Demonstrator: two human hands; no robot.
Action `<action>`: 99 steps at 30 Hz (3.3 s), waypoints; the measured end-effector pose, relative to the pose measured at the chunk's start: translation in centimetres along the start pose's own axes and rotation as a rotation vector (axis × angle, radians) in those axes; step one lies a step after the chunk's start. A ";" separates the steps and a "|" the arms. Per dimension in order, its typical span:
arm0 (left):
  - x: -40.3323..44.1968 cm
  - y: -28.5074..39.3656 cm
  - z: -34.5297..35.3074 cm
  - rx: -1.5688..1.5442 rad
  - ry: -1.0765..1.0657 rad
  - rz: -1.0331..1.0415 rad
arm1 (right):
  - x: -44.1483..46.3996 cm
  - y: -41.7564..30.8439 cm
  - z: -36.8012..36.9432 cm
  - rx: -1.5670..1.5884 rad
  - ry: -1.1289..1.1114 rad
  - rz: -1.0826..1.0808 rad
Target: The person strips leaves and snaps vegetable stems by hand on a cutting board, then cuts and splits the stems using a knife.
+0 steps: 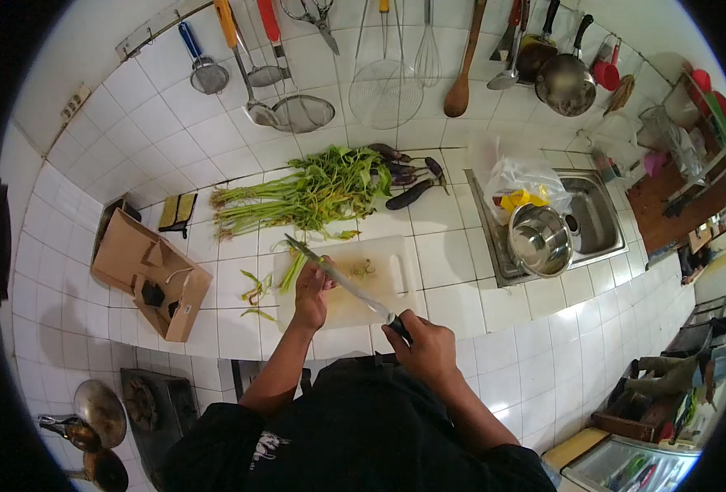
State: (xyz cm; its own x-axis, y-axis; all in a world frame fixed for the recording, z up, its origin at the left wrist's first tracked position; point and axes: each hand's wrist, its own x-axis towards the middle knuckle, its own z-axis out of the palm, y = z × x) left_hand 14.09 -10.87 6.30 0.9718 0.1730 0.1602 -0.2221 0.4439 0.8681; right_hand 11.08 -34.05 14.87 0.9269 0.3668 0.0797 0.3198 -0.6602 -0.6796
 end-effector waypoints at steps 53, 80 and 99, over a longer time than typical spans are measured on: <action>2.8 -0.3 4.3 0.401 -0.036 -0.063 | 3.9 8.9 -4.2 0.711 -0.527 0.358; 2.7 2.2 5.9 0.507 -0.179 0.151 | 3.4 3.2 -7.5 0.370 -0.388 0.131; 2.3 4.7 6.0 0.627 -0.060 0.134 | 3.8 2.0 -7.2 0.329 -0.375 0.084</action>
State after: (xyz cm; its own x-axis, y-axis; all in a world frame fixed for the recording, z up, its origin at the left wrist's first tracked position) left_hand 15.74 -13.66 13.61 0.9457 0.1337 0.2962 -0.2709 -0.1793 0.9458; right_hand 16.63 -38.72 19.04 0.7930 0.5713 -0.2116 0.1118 -0.4779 -0.8713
